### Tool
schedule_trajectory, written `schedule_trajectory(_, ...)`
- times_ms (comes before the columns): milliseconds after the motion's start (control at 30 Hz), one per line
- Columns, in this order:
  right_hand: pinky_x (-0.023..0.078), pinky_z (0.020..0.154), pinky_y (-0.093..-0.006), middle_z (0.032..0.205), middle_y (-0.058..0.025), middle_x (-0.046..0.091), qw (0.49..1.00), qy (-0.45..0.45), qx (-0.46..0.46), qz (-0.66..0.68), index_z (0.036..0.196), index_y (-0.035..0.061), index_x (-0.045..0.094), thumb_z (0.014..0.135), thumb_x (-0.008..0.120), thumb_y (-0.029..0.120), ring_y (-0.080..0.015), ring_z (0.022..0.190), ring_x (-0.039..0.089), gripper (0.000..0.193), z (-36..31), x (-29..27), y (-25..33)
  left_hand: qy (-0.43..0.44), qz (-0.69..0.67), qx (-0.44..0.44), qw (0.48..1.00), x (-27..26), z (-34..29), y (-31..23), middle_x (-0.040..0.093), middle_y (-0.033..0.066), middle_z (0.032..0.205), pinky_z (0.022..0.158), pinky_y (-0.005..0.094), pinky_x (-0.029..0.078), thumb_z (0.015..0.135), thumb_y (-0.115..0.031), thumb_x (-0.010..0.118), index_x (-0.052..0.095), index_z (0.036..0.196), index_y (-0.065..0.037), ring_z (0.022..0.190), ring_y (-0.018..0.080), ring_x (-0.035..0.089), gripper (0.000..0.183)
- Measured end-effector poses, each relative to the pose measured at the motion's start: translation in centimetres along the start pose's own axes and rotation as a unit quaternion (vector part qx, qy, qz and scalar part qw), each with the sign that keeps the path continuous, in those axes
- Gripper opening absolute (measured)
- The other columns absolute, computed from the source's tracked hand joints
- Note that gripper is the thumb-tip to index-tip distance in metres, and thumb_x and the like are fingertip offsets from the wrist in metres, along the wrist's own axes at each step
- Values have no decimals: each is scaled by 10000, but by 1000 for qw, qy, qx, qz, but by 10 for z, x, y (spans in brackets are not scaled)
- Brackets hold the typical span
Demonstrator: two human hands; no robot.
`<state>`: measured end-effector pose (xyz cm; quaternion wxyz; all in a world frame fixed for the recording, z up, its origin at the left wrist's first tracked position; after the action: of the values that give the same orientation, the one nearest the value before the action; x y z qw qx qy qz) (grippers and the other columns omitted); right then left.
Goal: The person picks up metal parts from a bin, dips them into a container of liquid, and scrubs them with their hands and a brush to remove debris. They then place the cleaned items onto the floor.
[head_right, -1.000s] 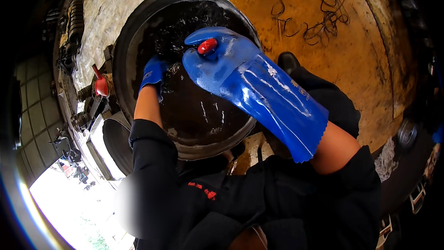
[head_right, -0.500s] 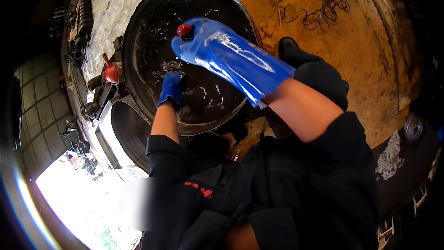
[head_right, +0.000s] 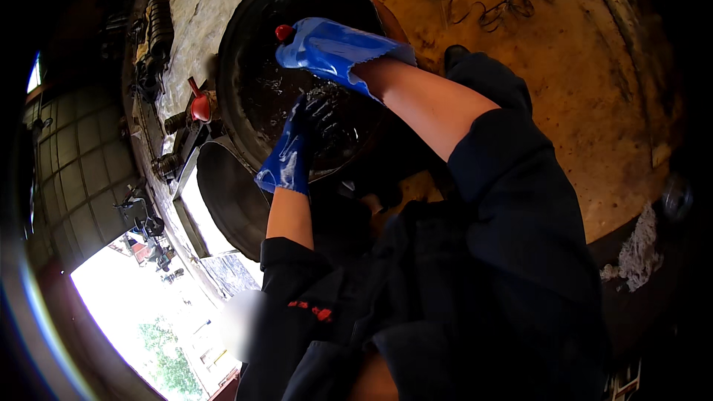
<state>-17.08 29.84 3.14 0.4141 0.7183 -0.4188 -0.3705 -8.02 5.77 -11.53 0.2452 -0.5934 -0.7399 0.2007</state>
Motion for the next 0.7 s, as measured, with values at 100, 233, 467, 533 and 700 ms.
schedule_trajectory(100, 530, 780, -331, 775, -44, 685, 1000, -20, -3, -15, 956, 91, 715, 895, 667, 451, -170, 726, 650, 367, -7, -20, -15, 56, -141, -16, 988, 44, -26, -14, 466, 162, 1562, 1145, 592, 352, 1023, -638, 364, 409, 1548, -129, 1400, 376, 461, 732)
schedule_trajectory(233, 512, 790, -410, 815, -162, 707, 998, -23, -55, 13, 939, 26, 739, 875, 664, 479, -293, 813, 680, 463, -6, 4, -12, 45, -218, 22, 975, 42, -73, -24, 287, 179, 1668, 1220, 636, 195, 998, -686, 323, 304, 1611, -142, 1530, 385, 268, 820)
schedule_trajectory(467, 502, 1111, -313, 1420, -124, 595, 969, 112, -106, 191, 1427, 58, 553, 1094, 490, 312, -183, 1281, 605, 423, -3, 31, -35, 73, -289, 79, 951, 38, -92, -15, 239, 188, 1680, 1222, 677, 133, 968, -702, 385, 243, 1635, -159, 1555, 393, 205, 871)
schedule_trajectory(533, 506, 1108, -320, 1421, -127, 599, 951, 140, -151, 232, 1477, 60, 506, 1106, 461, 250, -201, 1289, 604, 419, -28, 21, -33, 122, -276, 74, 951, 35, -82, -13, 245, 186, 1676, 1218, 689, 131, 964, -698, 402, 233, 1639, -172, 1552, 402, 208, 872)
schedule_trajectory(700, 517, 1076, -366, 1334, -124, 671, 934, 151, -314, 76, 1402, 87, 596, 1074, 512, 196, -251, 1224, 655, 355, -59, 50, 4, 96, -240, 156, 953, -9, -67, -16, 264, 177, 1670, 1211, 696, 153, 949, -679, 469, 242, 1633, -179, 1535, 419, 238, 877)
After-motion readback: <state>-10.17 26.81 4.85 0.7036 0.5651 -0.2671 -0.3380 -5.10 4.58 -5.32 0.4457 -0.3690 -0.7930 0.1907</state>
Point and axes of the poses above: each hand's wrist, its own z-axis towards the middle knuckle, its own x-axis out of the palm, y = z × x, the point moved 6 cm from there along z, towards the middle knuckle
